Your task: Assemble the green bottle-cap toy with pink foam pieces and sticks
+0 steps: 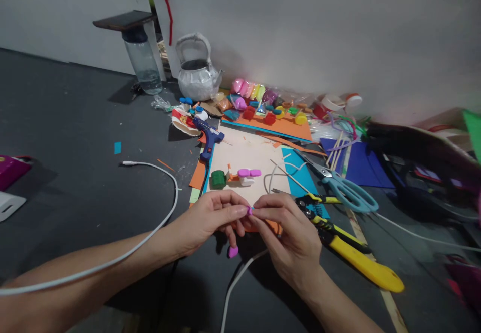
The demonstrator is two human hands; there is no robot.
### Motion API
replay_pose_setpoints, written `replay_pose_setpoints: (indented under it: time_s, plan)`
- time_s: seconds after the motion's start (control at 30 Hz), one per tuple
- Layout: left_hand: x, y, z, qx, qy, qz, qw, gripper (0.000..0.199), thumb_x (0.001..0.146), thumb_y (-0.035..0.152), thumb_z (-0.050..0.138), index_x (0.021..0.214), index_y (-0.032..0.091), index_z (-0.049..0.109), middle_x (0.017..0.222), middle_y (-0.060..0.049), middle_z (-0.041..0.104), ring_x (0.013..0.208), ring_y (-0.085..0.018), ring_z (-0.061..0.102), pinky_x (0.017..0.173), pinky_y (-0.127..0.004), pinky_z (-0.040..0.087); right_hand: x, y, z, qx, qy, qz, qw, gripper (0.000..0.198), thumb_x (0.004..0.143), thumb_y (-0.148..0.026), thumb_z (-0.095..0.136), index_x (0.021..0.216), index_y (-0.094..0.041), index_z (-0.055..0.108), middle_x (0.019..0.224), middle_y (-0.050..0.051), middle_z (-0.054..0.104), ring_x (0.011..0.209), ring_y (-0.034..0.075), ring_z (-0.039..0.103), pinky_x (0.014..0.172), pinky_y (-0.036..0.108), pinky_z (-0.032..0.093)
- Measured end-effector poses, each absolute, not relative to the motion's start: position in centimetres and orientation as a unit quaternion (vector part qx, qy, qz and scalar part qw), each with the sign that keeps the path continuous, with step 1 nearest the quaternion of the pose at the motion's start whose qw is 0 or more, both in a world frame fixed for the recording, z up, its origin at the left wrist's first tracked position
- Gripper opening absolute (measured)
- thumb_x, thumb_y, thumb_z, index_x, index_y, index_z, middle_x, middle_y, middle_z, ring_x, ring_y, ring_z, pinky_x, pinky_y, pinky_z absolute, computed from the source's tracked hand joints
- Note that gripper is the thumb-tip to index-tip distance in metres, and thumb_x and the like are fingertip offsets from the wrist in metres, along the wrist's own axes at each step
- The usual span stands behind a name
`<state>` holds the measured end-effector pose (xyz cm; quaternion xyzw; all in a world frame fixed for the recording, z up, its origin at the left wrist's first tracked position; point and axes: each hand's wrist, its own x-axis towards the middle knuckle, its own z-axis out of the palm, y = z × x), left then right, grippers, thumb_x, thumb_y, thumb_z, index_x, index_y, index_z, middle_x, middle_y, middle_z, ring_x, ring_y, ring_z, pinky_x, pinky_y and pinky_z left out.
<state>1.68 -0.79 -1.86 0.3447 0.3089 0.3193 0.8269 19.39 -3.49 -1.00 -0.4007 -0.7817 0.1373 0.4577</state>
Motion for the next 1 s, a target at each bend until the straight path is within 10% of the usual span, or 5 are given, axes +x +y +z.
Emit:
replay_pose_setpoints:
  time_s: [1.0]
  plan:
    - [1.21, -0.41, -1.96, 0.359, 0.302, 0.309, 0.827, 0.02, 0.079, 0.027, 0.076, 0.083, 0.013, 0.063, 0.068, -0.001, 0.065, 0.054, -0.008, 0.059, 0.05, -0.02, 0.055, 20.25, -2.64, -0.74, -0.378, -0.754, 0.316, 0.434, 0.017, 0.09, -0.011, 0.062, 0.099, -0.024, 0.069, 0.094, 0.002, 0.066, 0.087, 0.011, 0.064, 0.076, 0.024, 0.052]
